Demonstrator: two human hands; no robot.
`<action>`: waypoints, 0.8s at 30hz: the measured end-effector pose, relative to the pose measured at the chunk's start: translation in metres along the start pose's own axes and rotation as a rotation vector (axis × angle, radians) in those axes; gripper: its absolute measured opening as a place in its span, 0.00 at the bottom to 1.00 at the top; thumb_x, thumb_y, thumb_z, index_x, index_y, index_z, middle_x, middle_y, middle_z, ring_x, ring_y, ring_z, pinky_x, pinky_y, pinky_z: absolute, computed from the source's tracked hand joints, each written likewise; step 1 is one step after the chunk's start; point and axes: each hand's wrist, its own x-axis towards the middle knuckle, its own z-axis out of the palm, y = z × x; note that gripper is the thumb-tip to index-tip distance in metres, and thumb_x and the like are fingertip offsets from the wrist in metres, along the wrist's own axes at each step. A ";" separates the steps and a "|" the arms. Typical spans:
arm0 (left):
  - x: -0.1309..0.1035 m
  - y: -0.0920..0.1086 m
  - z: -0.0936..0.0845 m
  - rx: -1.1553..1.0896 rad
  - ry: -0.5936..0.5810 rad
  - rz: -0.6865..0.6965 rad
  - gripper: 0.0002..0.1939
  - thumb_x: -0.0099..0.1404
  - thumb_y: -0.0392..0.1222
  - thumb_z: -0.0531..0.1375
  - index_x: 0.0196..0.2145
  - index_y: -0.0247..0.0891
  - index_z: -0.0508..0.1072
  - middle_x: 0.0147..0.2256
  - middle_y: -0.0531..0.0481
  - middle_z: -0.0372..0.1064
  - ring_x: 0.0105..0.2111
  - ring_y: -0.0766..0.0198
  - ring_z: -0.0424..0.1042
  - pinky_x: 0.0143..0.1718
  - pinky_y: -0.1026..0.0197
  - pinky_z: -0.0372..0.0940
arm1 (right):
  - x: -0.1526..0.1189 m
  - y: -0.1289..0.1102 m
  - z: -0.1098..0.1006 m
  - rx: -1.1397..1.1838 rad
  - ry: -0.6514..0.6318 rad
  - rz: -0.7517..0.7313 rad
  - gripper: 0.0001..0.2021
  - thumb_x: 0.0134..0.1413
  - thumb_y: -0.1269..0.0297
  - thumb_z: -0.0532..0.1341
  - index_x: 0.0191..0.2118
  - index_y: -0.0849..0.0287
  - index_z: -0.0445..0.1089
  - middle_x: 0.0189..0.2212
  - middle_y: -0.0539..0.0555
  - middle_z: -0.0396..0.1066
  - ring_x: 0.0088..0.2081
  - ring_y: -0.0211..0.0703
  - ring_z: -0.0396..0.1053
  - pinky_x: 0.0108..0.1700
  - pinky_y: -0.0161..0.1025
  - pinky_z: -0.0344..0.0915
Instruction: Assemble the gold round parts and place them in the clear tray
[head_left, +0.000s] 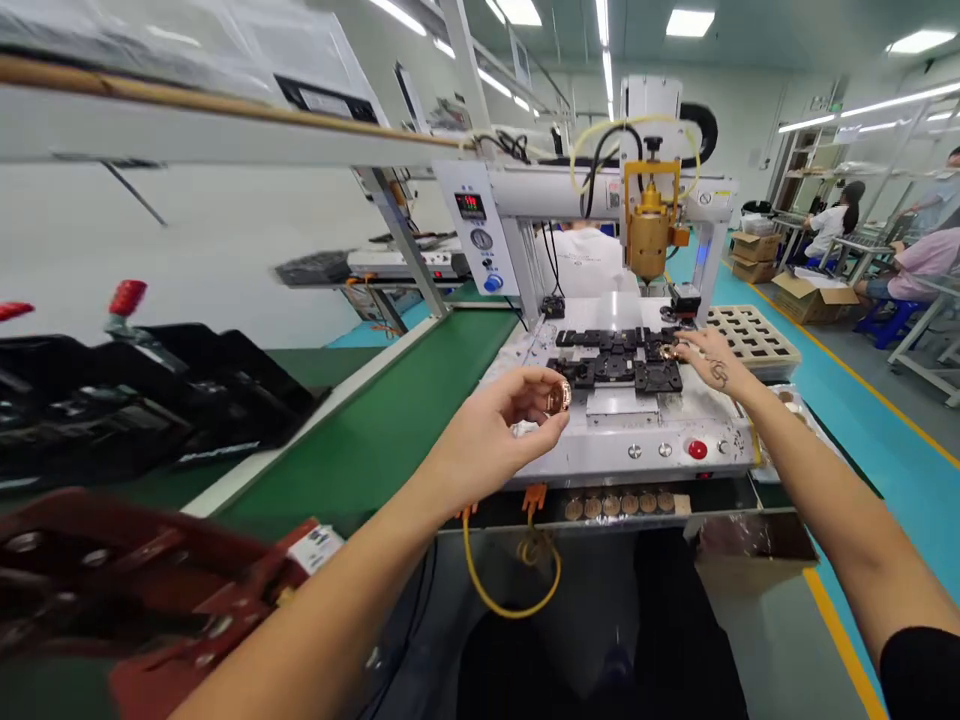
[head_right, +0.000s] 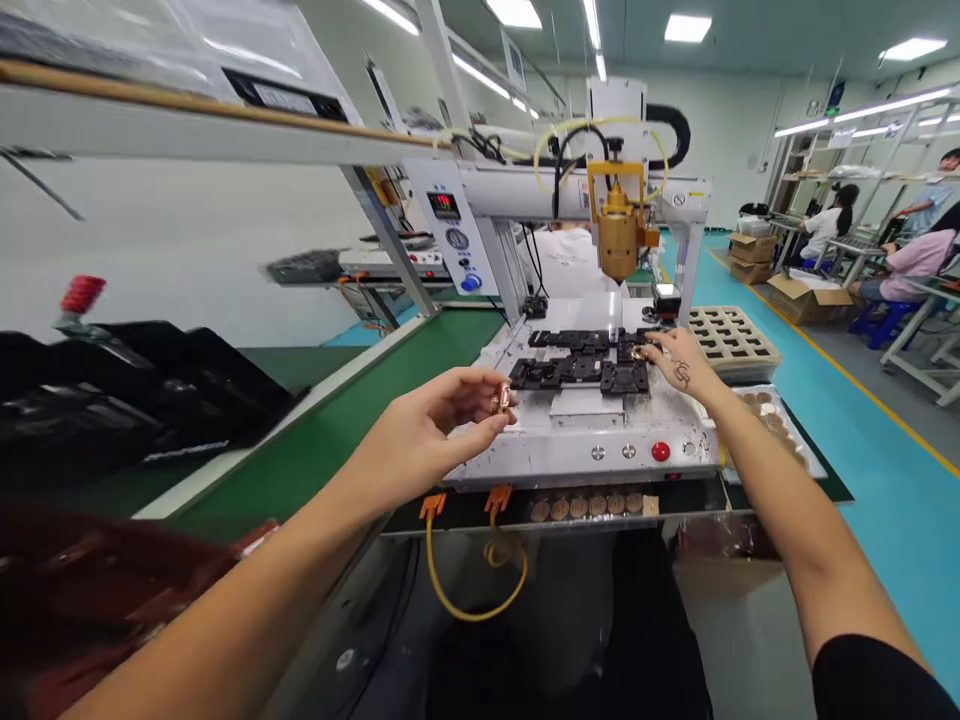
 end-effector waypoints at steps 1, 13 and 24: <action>-0.010 -0.005 0.004 0.012 0.024 0.000 0.20 0.65 0.48 0.67 0.52 0.36 0.73 0.42 0.46 0.76 0.40 0.60 0.75 0.46 0.56 0.73 | -0.024 -0.003 -0.005 0.000 0.056 0.016 0.21 0.73 0.50 0.56 0.55 0.59 0.78 0.50 0.65 0.72 0.53 0.57 0.69 0.57 0.53 0.66; -0.065 -0.117 0.139 -0.025 -0.494 0.098 0.16 0.61 0.40 0.68 0.47 0.39 0.76 0.58 0.39 0.75 0.61 0.47 0.73 0.63 0.46 0.67 | -0.198 -0.045 0.025 -0.060 0.490 0.062 0.13 0.69 0.54 0.67 0.42 0.59 0.70 0.38 0.56 0.69 0.42 0.49 0.66 0.48 0.48 0.64; -0.082 -0.141 0.171 0.046 -0.563 0.197 0.14 0.63 0.37 0.66 0.46 0.39 0.73 0.70 0.39 0.63 0.75 0.47 0.54 0.78 0.41 0.45 | -0.244 -0.057 0.083 0.044 -0.085 -0.120 0.12 0.73 0.64 0.63 0.57 0.57 0.76 0.46 0.60 0.75 0.48 0.51 0.70 0.51 0.48 0.72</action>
